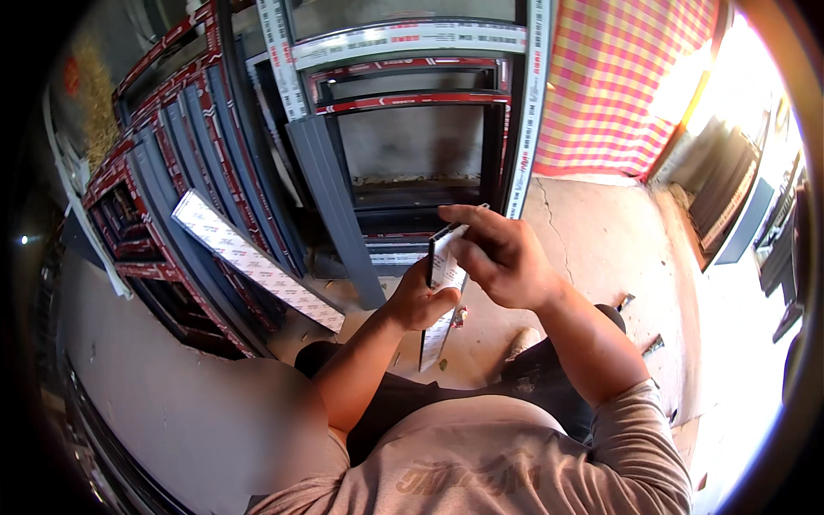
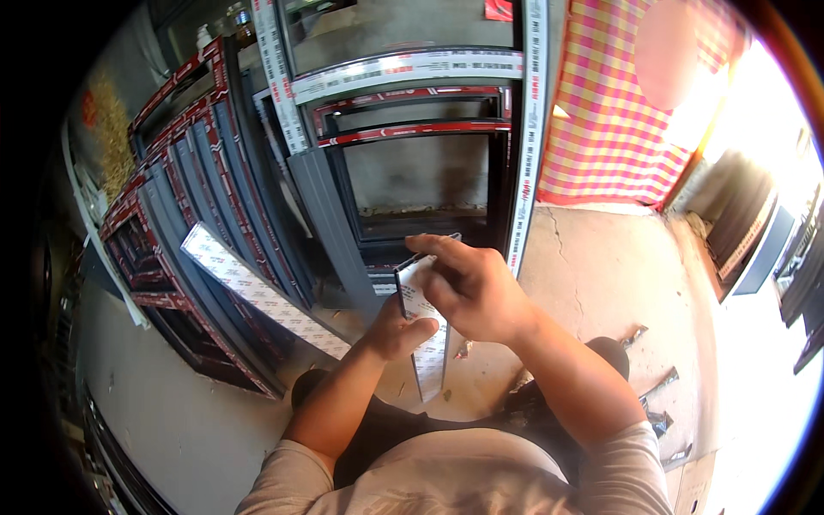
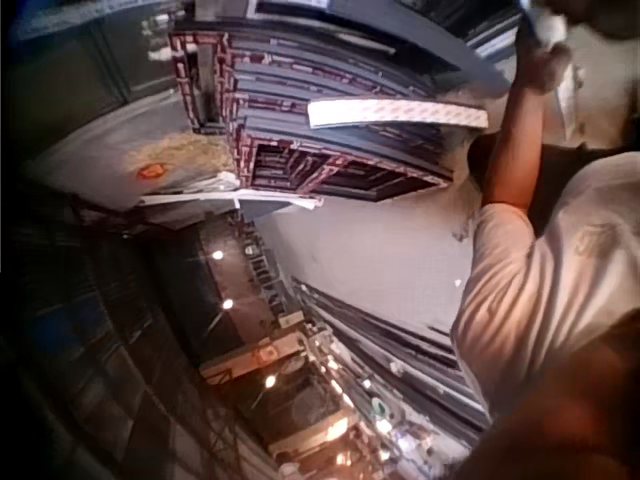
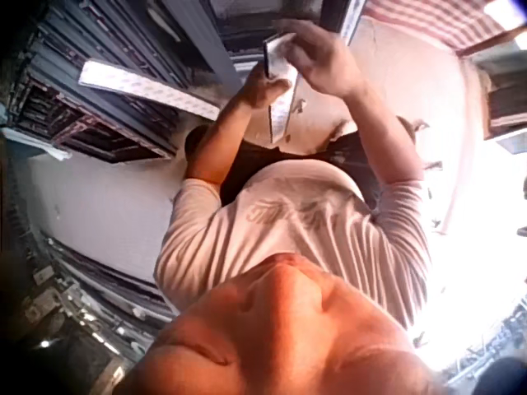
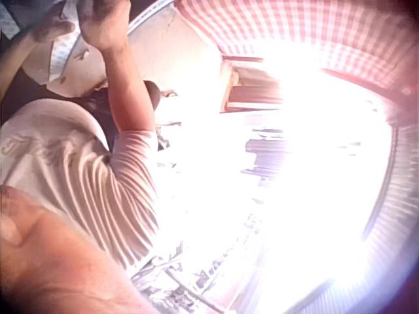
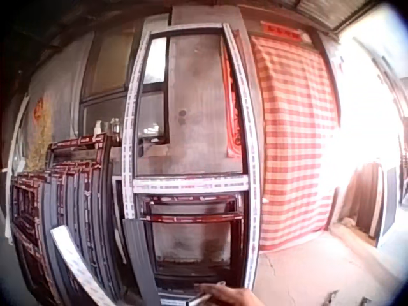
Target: The person uses a miter saw to cut aluminum profiles, then assembles window frames by inserting small metal pieces into the profiles and stacking them.
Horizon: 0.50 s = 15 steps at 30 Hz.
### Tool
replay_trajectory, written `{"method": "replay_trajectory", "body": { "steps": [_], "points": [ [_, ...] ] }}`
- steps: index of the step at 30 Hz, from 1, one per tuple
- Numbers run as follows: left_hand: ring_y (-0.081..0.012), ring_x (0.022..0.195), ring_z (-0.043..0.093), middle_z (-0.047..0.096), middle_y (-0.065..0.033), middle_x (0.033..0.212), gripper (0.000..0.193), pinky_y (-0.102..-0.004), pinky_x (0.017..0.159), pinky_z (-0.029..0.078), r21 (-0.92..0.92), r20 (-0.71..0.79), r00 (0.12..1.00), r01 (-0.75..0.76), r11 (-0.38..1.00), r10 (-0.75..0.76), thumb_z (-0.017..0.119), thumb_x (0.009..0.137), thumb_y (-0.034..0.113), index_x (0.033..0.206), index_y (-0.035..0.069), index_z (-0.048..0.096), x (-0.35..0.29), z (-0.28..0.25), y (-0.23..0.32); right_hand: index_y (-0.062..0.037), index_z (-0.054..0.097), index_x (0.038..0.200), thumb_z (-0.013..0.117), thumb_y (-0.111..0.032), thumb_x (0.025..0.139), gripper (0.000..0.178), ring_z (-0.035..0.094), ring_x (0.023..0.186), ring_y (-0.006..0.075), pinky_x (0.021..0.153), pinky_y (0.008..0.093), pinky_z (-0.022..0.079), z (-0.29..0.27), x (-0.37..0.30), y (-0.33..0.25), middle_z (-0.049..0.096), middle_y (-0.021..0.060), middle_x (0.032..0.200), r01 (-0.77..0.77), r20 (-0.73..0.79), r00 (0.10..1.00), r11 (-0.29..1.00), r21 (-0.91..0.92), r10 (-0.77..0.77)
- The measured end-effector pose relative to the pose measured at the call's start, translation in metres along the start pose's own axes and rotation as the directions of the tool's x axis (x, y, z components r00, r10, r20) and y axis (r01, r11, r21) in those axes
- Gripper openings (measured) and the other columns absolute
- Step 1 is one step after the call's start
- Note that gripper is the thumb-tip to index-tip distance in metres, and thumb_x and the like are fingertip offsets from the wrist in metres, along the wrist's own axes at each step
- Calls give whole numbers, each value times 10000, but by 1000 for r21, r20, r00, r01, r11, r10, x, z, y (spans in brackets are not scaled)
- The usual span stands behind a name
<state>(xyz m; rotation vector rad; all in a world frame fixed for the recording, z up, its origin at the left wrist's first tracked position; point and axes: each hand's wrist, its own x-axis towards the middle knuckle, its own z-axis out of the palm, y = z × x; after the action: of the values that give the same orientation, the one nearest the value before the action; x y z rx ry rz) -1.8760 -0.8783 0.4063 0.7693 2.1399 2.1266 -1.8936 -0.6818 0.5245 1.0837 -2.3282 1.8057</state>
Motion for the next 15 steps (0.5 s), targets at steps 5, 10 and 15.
{"method": "replay_trajectory", "body": {
  "steps": [5,10,15],
  "points": [
    [-178,1273,557,599,-78,1361,658,-380,1088,456,-75,14,986,166,983,-166,708,861,258,1437,-1,521,-6,10,-39,59,668,1232,670,-37,996,255,627,763,62,692,251,530,0,-4,17,687,39,849,-122,4,993,992,6,122],
    [-195,1269,562,598,-99,1358,640,-388,1093,455,29,27,993,115,993,-116,688,862,242,1432,5,518,-4,10,-50,64,671,1212,712,-70,984,268,617,757,54,683,245,532,4,-10,26,675,29,846,-143,-27,989,986,88,146],
    [-241,1182,611,643,-126,1247,607,-399,1044,485,107,-40,999,29,994,-24,677,845,254,1389,23,539,-2,11,-46,67,670,1190,730,-85,978,267,609,755,49,685,236,525,7,-7,24,662,13,848,-142,-24,989,986,89,145]
  ]
}}
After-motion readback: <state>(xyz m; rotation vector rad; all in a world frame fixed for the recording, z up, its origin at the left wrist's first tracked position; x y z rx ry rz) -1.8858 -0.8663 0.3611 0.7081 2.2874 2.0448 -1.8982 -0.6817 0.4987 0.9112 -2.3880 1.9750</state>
